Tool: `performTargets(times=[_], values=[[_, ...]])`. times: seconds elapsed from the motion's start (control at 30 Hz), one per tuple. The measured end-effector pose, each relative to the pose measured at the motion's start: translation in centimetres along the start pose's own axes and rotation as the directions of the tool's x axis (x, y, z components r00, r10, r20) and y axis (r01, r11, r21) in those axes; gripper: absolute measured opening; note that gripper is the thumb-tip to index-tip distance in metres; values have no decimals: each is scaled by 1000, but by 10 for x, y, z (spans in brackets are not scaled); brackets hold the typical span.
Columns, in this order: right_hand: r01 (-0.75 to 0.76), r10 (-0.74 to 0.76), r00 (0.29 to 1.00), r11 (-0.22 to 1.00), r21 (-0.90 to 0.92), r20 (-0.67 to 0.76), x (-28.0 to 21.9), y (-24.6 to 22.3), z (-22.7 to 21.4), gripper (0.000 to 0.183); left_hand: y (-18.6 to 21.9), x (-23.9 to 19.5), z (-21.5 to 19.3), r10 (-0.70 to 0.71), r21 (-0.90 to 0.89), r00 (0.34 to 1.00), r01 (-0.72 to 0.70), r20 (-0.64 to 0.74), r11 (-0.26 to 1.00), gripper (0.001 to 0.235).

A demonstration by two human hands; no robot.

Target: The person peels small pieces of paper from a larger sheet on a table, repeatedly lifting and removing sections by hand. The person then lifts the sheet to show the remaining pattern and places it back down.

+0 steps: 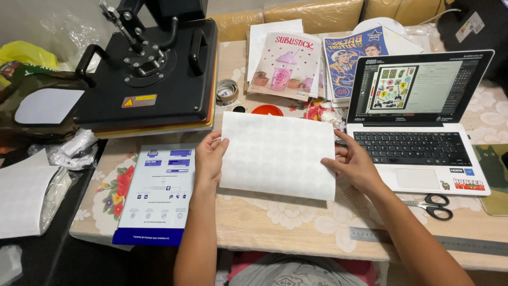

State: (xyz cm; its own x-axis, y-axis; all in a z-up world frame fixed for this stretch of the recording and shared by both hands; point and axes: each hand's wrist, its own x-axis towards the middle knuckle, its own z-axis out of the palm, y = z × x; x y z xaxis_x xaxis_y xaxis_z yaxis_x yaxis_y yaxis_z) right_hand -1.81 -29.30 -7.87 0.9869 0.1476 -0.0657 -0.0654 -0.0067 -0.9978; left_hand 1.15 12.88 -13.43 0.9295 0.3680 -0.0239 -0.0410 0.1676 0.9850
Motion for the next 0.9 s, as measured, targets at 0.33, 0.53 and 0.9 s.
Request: performTargets(times=[0.33,0.53,0.9], values=[[47,-47,998,999,17,-38,32,-6,-8,68,6,35,13,13,-237,999,-4,35,972,35],[95,-95,991,995,-10,-98,36,-33,-18,61,37,7,12,18,-214,973,33,231,976,44],[34,-42,996,994,-104,-84,35,-51,-20,68,52,-1,-8,20,47,878,-48,478,998,97]])
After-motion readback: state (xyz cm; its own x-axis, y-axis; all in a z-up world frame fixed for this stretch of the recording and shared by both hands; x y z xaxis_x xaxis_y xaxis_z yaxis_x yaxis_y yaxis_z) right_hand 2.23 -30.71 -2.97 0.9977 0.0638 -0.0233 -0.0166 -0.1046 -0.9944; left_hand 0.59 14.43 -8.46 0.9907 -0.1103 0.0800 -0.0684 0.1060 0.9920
